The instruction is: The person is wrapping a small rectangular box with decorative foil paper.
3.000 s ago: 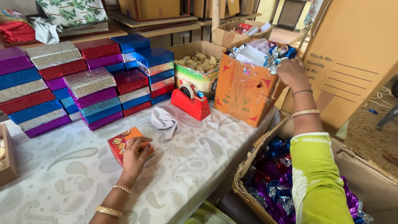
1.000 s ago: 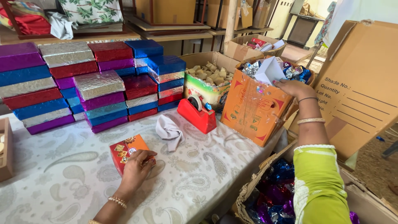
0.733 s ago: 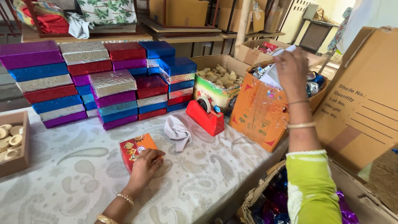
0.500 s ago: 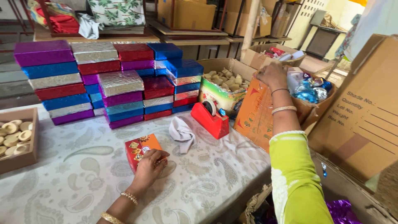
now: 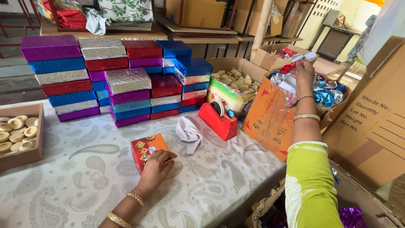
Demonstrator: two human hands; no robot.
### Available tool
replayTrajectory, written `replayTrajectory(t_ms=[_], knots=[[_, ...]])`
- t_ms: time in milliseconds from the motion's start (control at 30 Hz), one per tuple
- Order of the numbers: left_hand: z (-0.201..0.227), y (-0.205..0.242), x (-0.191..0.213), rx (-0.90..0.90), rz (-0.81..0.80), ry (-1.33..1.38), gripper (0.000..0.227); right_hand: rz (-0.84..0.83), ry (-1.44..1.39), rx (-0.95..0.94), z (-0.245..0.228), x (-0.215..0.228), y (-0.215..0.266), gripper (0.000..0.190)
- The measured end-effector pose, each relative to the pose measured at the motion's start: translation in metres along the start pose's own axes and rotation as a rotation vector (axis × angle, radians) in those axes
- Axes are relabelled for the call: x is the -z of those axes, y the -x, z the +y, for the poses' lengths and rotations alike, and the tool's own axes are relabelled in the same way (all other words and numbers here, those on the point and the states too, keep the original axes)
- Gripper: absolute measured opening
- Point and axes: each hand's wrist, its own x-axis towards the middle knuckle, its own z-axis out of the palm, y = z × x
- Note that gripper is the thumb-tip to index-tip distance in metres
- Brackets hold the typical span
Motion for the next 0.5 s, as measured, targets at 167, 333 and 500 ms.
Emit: replayTrajectory(t_ms=[167,333,500], knots=[[-0.003,0.002,0.000,-0.013,-0.007,-0.007,0.022,0.049,0.170,0.110,-0.032,-0.011,0.029,0.002],[0.004,0.005,0.001,-0.012,-0.016,-0.033,0.025,-0.120,0.263,0.593,-0.075,0.015,0.092,0.018],[0.010,0.011,0.001,-0.113,-0.047,-0.130,0.027,-0.221,0.350,0.457,-0.160,0.078,0.209,0.006]])
